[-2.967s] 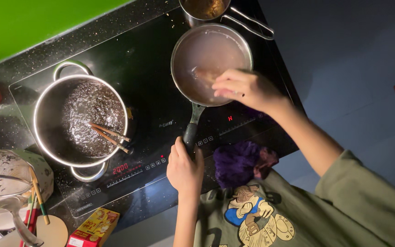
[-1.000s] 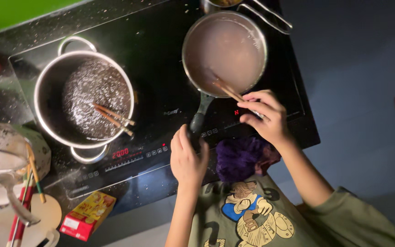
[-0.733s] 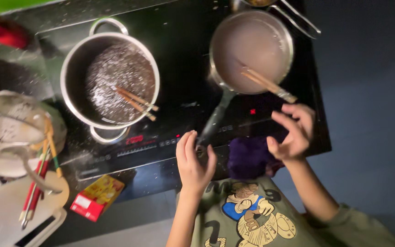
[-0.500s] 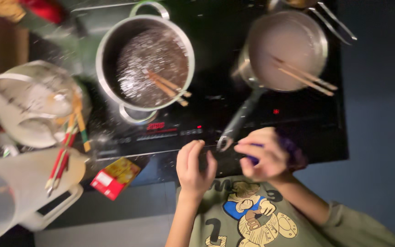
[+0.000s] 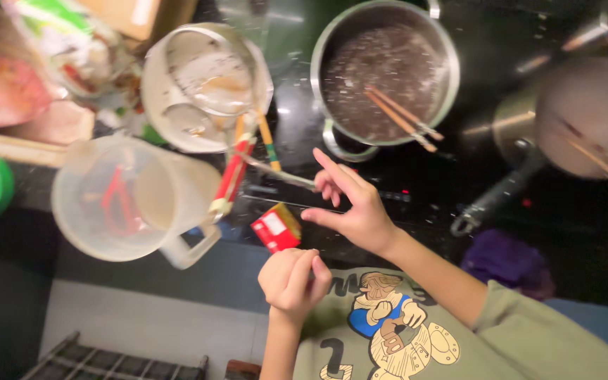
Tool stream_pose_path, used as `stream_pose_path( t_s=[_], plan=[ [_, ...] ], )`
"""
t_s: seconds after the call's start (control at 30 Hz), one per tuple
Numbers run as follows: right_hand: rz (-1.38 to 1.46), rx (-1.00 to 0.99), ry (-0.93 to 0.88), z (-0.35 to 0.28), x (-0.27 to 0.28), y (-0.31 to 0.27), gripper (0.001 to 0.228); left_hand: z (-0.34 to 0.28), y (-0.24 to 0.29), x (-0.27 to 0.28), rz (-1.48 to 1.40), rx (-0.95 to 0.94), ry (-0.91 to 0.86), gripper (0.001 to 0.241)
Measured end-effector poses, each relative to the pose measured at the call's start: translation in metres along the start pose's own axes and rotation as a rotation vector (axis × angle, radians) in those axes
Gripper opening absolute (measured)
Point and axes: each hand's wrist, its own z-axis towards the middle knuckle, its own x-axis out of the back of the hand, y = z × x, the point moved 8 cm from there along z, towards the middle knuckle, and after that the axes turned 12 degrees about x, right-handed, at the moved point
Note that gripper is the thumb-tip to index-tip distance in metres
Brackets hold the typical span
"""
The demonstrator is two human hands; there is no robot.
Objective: The person stirs liquid and solid food items in two pots on a stovetop using chopsticks and a ladle.
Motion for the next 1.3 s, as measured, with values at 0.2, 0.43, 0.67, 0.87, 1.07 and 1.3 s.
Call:
stream_pose_path(
  t_s=[0.2,0.43,0.67,0.87,1.07,1.3],
  plan=[
    [-0.159,0.277,-0.072,0.052,-0.037,-0.018,0.042,-0.002,-0.013,0.025,-0.006,0.006,0.053,0.010],
    [-0.108,0.361,-0.214,0.068,-0.050,-0.023,0.028,0.005,-0.020,0.038,-0.010,0.000,0.092,0.010],
    [-0.194,0.762,-0.364,0.042,-0.036,-0.049,0.028,0.013,-0.014,0.037,-0.042,-0.035,0.046,0.008],
    [-0.438,0.960,-0.391,0.013,-0.016,-0.058,0.020,0.015,-0.007,0.029,-0.058,-0.094,-0.015,0.007],
    [-0.168,0.745,-0.138,-0.017,0.019,-0.047,0.018,0.017,0.000,0.021,-0.074,-0.102,-0.039,0.006],
    [0.782,0.134,0.766,-0.091,0.111,0.040,0.014,0.016,0.022,-0.004,-0.112,-0.150,-0.112,0.007]
  ],
)
